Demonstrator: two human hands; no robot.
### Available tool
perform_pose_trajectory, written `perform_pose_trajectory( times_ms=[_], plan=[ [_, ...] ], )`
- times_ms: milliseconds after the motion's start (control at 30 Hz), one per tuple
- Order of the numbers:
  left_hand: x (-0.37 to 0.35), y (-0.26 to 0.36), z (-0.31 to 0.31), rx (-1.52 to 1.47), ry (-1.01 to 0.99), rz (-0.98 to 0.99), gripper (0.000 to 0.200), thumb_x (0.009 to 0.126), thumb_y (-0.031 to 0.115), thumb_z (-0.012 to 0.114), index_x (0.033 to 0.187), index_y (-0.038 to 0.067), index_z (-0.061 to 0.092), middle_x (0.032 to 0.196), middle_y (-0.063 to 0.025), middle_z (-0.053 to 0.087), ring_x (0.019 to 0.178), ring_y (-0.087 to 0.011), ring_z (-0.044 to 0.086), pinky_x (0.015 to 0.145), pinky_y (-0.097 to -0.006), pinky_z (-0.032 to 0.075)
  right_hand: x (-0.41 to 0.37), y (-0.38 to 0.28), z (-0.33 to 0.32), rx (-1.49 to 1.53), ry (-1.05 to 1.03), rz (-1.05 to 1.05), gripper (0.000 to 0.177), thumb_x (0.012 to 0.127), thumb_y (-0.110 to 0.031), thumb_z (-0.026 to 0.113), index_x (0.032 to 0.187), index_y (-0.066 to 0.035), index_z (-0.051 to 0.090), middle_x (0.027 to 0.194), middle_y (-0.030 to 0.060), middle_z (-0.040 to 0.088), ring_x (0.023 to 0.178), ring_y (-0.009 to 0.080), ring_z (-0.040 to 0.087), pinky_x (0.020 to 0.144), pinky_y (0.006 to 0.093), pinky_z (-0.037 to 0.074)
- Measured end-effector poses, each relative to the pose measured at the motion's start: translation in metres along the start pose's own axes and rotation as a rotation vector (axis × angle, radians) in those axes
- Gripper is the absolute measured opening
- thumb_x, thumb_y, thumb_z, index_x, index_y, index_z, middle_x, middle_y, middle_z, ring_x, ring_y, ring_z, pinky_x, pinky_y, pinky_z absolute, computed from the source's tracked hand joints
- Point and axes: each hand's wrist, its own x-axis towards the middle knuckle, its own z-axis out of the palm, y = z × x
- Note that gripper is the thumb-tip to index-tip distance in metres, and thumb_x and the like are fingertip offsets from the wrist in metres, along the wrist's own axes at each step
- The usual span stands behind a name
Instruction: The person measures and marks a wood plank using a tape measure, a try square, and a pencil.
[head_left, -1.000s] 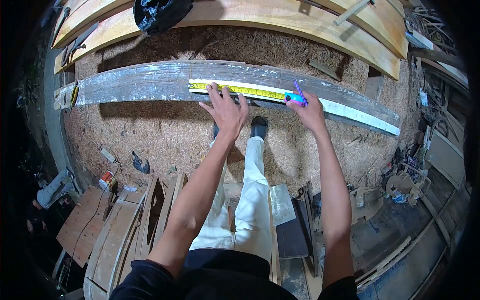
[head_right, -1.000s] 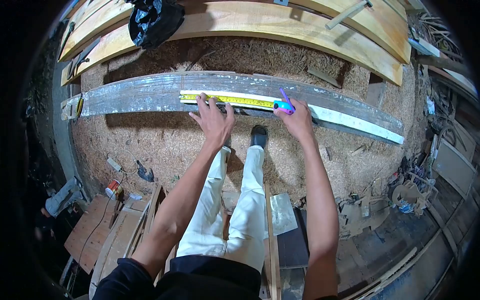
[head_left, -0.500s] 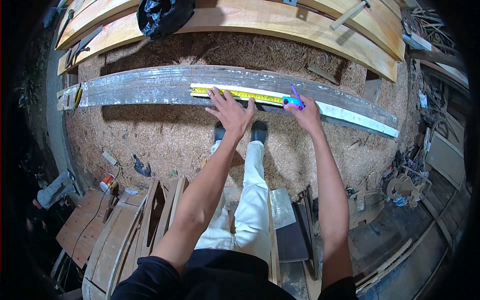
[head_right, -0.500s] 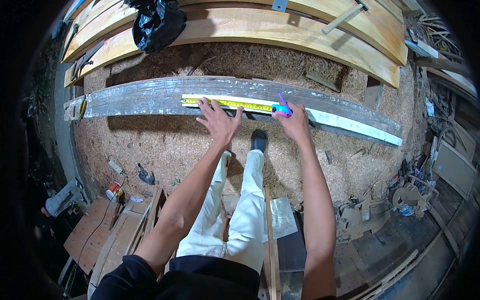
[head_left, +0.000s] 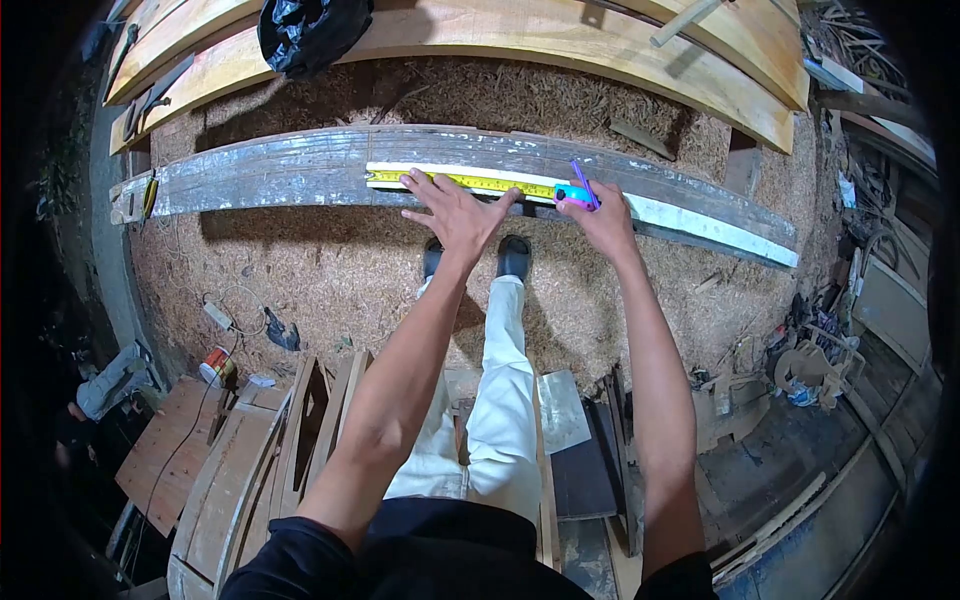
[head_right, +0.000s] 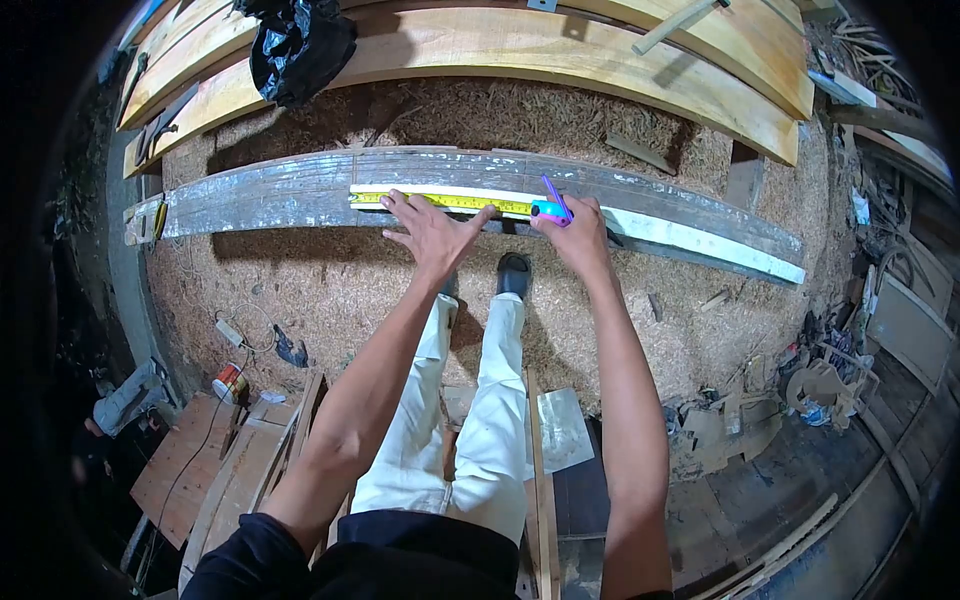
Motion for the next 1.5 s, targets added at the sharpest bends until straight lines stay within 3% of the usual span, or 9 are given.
perform_pose_trajectory(
  times_ms=[33,333,967,1133,1267,1500],
  plan=[
    [0.002,0.0,0.001,0.044,-0.012,0.005,0.132,0.065,0.079,0.062,0.137,-0.022,0.018,0.15,-0.0405,-0.001,0.143,-0.0496,-0.007,0.104,-0.075,0.003,0.0,-0.001,-0.001,-0.002,-0.008,0.014,0.045,0.074,-0.029,0.079,0.111,-0.007,0.068,0.103,0.0184,0.058,0.099,0.0338,0.061,0.09,0.04,0.047],
    [0.005,0.011,0.002,0.102,-0.04,-0.013,0.135,0.064,0.079,0.064,0.134,-0.026,0.018,0.145,-0.0474,-0.003,0.141,-0.0521,-0.013,0.103,-0.0754,0.002,0.001,0.0,0.0,-0.008,-0.012,0.014,0.046,0.074,-0.029,0.08,0.112,-0.006,0.067,0.104,0.019,0.058,0.099,0.0342,0.061,0.09,0.0402,0.048],
    [0.004,0.016,-0.001,0.057,-0.116,-0.081,0.143,0.061,0.08,0.066,0.138,-0.026,0.008,0.147,-0.0439,-0.011,0.14,-0.0501,-0.018,0.101,-0.0774,0.005,0.001,0.006,0.003,0.003,0.0,0.005,0.046,0.074,-0.03,0.079,0.112,-0.007,0.067,0.103,0.0177,0.058,0.1,0.0334,0.059,0.09,0.0406,0.047],
    [0.003,0.012,0.002,0.078,-0.055,-0.042,0.135,0.063,0.076,0.068,0.138,-0.023,0.016,0.148,-0.0428,-0.007,0.142,-0.0504,-0.014,0.1,-0.078,0.008,0.0,0.0,0.001,-0.012,-0.002,0.004,0.045,0.075,-0.03,0.079,0.112,-0.007,0.067,0.102,0.0172,0.058,0.099,0.0332,0.059,0.09,0.0407,0.046],
    [0.001,0.009,0.002,0.066,-0.054,-0.02,0.134,0.064,0.079,0.064,0.138,-0.023,0.018,0.149,-0.0415,-0.007,0.142,-0.05,-0.014,0.102,-0.077,0.009,0.0,0.005,0.005,-0.055,0.049,-0.066,0.045,0.075,-0.03,0.079,0.113,-0.009,0.068,0.093,0.014,0.059,0.091,0.0294,0.061,0.084,0.0382,0.048],
    [-0.001,0.008,0.001,0.074,-0.04,0.008,0.131,0.067,0.079,0.061,0.139,-0.023,0.019,0.15,-0.0404,-0.008,0.142,-0.0495,-0.015,0.102,-0.0767,0.009,0.001,-0.003,-0.003,-0.147,-0.003,-0.064,0.042,0.077,-0.032,0.077,0.111,-0.008,0.068,0.094,0.0139,0.06,0.092,0.0297,0.061,0.084,0.0382,0.047]
  ],
)
